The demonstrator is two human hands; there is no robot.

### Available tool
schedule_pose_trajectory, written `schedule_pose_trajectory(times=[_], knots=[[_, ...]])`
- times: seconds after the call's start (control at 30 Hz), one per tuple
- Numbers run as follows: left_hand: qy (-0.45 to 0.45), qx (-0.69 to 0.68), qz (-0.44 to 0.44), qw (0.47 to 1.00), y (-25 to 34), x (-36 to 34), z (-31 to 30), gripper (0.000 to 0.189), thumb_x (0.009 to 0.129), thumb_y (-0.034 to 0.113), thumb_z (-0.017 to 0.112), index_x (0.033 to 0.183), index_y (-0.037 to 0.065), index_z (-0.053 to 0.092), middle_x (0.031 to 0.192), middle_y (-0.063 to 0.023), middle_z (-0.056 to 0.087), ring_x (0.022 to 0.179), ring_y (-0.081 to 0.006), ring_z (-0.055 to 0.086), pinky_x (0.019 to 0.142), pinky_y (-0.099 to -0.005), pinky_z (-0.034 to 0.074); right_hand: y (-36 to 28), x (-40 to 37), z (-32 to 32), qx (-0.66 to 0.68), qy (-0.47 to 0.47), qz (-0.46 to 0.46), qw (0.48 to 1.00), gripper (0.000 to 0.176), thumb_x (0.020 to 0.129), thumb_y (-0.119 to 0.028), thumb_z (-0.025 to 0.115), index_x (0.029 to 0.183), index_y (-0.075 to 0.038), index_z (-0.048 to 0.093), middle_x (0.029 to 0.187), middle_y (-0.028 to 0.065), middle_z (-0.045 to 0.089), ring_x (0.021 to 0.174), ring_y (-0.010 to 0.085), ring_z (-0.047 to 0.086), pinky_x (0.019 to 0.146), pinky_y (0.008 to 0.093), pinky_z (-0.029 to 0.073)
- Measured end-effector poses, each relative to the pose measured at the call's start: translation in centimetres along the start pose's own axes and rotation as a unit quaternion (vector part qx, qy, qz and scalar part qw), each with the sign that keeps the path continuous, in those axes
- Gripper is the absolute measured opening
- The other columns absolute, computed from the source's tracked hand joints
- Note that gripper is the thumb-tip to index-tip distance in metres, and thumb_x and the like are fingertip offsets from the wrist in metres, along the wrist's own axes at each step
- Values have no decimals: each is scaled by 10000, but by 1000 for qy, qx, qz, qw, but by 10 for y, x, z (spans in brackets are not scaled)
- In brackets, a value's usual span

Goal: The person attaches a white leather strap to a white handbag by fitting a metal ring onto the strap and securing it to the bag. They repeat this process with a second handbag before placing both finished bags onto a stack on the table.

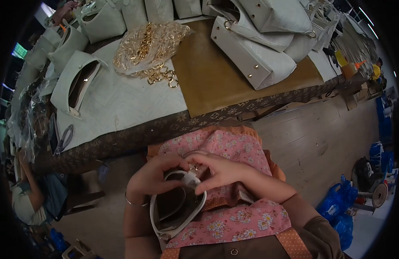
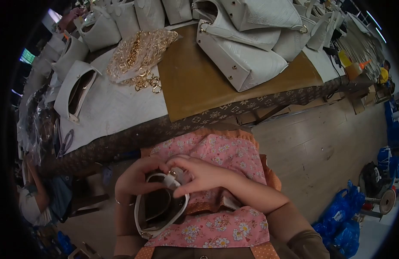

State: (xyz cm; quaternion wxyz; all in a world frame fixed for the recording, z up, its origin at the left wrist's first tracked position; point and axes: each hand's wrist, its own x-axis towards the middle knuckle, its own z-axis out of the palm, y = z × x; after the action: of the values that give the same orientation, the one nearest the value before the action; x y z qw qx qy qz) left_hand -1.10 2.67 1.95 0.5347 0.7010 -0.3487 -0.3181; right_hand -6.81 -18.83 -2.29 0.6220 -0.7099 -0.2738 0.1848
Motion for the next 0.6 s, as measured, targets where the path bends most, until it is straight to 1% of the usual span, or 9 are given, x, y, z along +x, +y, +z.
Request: schedule_pose_trajectory(times=[0.03, 0.13, 0.27, 0.3, 0.37, 0.47, 0.5, 0.53, 0.6], knots=[[-20, 116, 64, 991, 5, 1, -1, 217, 638, 23, 705, 835, 64, 626, 796, -36, 606, 771, -165, 583, 701, -241, 452, 12, -2, -3, 4, -52, -24, 998, 808, 665, -370, 778, 1289, -52, 377, 1315, 164, 378, 1239, 303, 343, 1018, 404, 280], [51, 214, 128, 967, 23, -3, 12, 221, 585, 13, 690, 784, 94, 638, 785, -43, 606, 741, -215, 585, 682, -275, 466, 10, -2, -3, -64, -74, -97, 991, 830, 662, -328, 773, 1316, -52, 344, 1348, 159, 354, 1282, 299, 298, 1046, 421, 245], [81, 261, 223, 936, 44, 0, 24, 174, 595, -2, 675, 725, 102, 625, 771, -39, 609, 706, -208, 580, 653, -303, 469, -13, 7, -5, -113, 13, -105, 988, 498, 681, -198, 709, 1114, -3, 560, 1072, 138, 561, 1021, 329, 507, 896, 407, 393], [102, 204, 210, 951, 53, -1, 19, 161, 604, -5, 673, 718, 93, 616, 764, -49, 609, 687, -213, 576, 637, -299, 462, -22, 6, -12, -121, 16, -108, 987, 498, 681, -198, 709, 1114, -3, 560, 1072, 138, 561, 1021, 329, 507, 896, 407, 393], [193, 120, 223, 948, 65, -5, 5, 150, 641, -2, 669, 754, 72, 604, 787, -63, 607, 694, -192, 570, 630, -274, 447, -44, -4, -29, -126, 25, -140, 982, 265, 712, -170, 667, 907, 7, 643, 834, 116, 582, 848, 314, 547, 789, 383, 440], [380, 16, 250, 891, 52, -32, -42, 225, 730, 40, 660, 940, 41, 579, 920, -64, 590, 790, -135, 548, 682, -245, 417, -91, -32, -85, -159, 186, -239, 940, 213, 729, -142, 603, 901, -17, 612, 886, 123, 586, 835, 271, 553, 731, 371, 453], [472, 24, 204, 857, 42, -43, -65, 264, 749, 60, 656, 994, 38, 559, 958, -71, 574, 841, -137, 535, 717, -247, 406, -102, -47, -90, -20, 347, -179, 920, 211, 786, -173, 594, 925, -16, 619, 953, 138, 600, 899, 262, 574, 795, 381, 465], [560, 30, 156, 813, 33, -53, -87, 306, 768, 80, 652, 1049, 35, 539, 995, -78, 557, 893, -139, 521, 753, -249, 394, -108, -59, -81, 175, 557, -197, 788, 219, 830, -167, 582, 964, 3, 620, 1045, 140, 595, 985, 259, 573, 885, 388, 457], [589, 92, 119, 794, 28, -55, -126, 345, 773, 95, 652, 1088, 32, 525, 1031, -89, 547, 943, -161, 515, 788, -260, 385, -137, -54, -125, -34, 563, -407, 719, 199, 840, 25, 552, 1033, 39, 595, 1110, 150, 585, 1036, 250, 561, 907, 371, 454]])
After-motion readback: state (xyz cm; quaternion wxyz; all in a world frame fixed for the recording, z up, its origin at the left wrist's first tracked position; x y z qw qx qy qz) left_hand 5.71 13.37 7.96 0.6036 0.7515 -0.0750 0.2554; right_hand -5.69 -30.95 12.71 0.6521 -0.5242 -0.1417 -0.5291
